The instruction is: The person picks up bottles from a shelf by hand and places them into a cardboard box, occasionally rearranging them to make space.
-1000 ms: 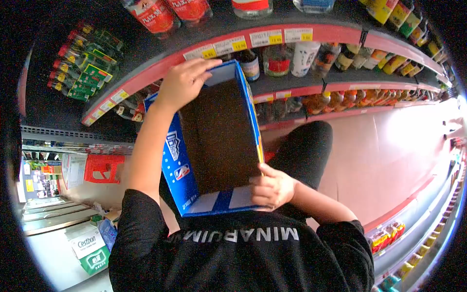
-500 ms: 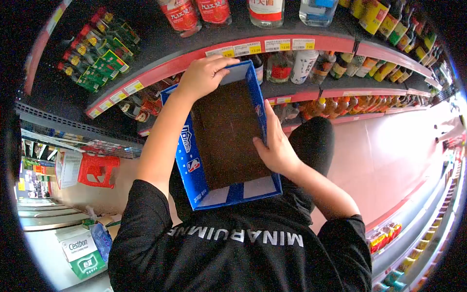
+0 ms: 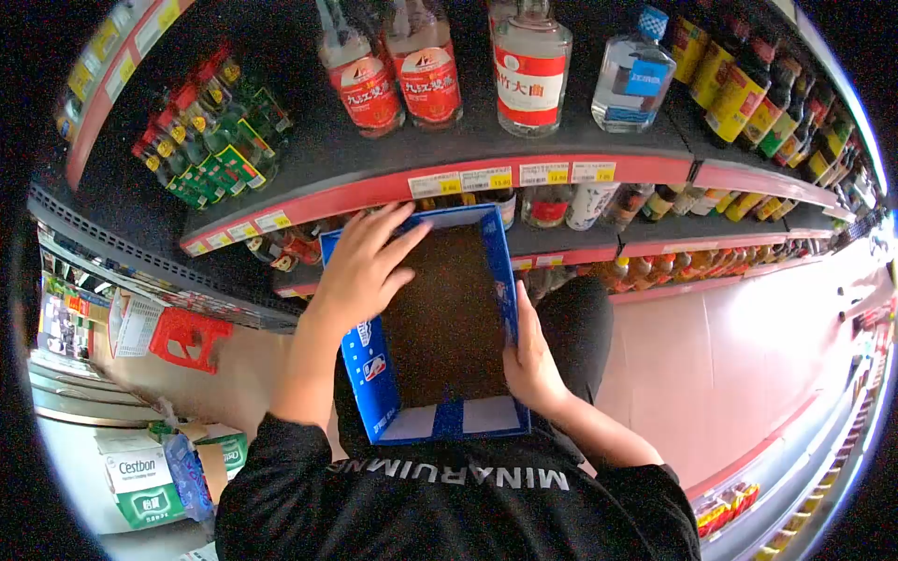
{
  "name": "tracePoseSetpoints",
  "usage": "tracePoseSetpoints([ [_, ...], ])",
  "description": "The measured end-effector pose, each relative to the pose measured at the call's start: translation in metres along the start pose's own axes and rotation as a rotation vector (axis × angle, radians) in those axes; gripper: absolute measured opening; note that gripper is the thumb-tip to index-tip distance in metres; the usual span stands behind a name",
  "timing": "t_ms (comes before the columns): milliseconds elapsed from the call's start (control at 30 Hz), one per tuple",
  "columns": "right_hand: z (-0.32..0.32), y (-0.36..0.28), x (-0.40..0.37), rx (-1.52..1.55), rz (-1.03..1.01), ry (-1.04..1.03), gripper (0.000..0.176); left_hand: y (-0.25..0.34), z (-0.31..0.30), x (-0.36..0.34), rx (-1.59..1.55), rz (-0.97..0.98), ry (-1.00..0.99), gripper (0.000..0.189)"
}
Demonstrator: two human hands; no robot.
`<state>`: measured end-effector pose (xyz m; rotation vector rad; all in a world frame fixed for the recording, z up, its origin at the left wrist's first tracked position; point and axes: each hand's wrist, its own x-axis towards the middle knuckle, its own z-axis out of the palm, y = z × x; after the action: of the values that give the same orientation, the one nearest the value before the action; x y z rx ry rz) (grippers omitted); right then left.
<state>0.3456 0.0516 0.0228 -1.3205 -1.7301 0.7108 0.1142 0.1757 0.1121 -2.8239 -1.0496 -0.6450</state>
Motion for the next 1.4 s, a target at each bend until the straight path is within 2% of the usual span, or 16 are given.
tracePoseSetpoints([
  [33,-0.001,0.002,0.001,0.024,0.029,-0.009,0.078,0.002,-0.008,-0.017,-0.025,-0.074,-0.013,0.067],
  [67,-0.002,-0.002,0.004,0.003,0.016,-0.015,0.078,-0.003,0.016,-0.051,-0.199,-0.324,0.264,0.067],
  [100,-0.001,-0.002,0.004,-0.006,0.017,-0.012,0.078,-0.001,0.017,-0.058,-0.01,-0.352,0.236,0.068],
  [167,0.002,-0.003,0.003,-0.023,0.017,-0.014,0.078,0.007,0.02,-0.058,0.026,-0.477,0.198,0.067],
  [267,-0.006,-0.009,0.009,-0.069,0.097,-0.038,0.074,-0.014,0.038,-0.069,-0.218,-0.533,0.525,0.064],
  [300,-0.01,-0.012,0.01,-0.053,0.152,-0.053,0.073,-0.015,0.04,-0.069,-0.576,-0.694,0.668,0.06],
  [367,-0.022,-0.026,0.021,-0.112,0.091,-0.092,0.074,-0.028,0.039,-0.076,-1.046,-0.832,0.636,0.058],
  [500,-0.03,-0.037,0.021,-0.126,0.057,-0.127,0.077,-0.019,0.016,-0.063,-1.323,-0.839,0.605,0.056],
  [633,-0.006,-0.019,0.001,-0.154,0.081,-0.111,0.078,-0.011,0.042,-0.083,-1.056,-0.856,0.638,0.054],
  [833,-0.016,-0.033,-0.008,-0.09,0.184,-0.142,0.08,0.0,0.037,-0.093,-1.203,-0.895,0.614,0.054],
  [1000,-0.002,-0.018,-0.012,-0.189,0.109,-0.083,0.076,0.0,0.055,-0.1,-1.209,-0.894,0.678,0.055],
  [1167,0.0,-0.015,-0.009,-0.216,0.121,-0.052,0.074,-0.013,0.067,-0.101,-0.976,-0.805,0.69,0.054],
  [1233,0.004,-0.013,-0.008,-0.252,0.029,0.003,0.074,-0.015,0.062,-0.1,-0.821,-0.774,0.606,0.057],
  [1267,0.003,-0.014,-0.01,-0.241,0.096,-0.028,0.074,-0.015,0.06,-0.1,-0.744,-0.759,0.561,0.058],
  [1367,0.001,-0.015,-0.011,-0.258,0.052,0.001,0.074,-0.008,0.038,-0.09,-0.487,-0.674,0.405,0.068],
  [1400,0.001,-0.016,-0.011,-0.269,0.055,-0.004,0.074,0.005,0.024,-0.079,-0.242,-0.669,0.335,0.084],
])
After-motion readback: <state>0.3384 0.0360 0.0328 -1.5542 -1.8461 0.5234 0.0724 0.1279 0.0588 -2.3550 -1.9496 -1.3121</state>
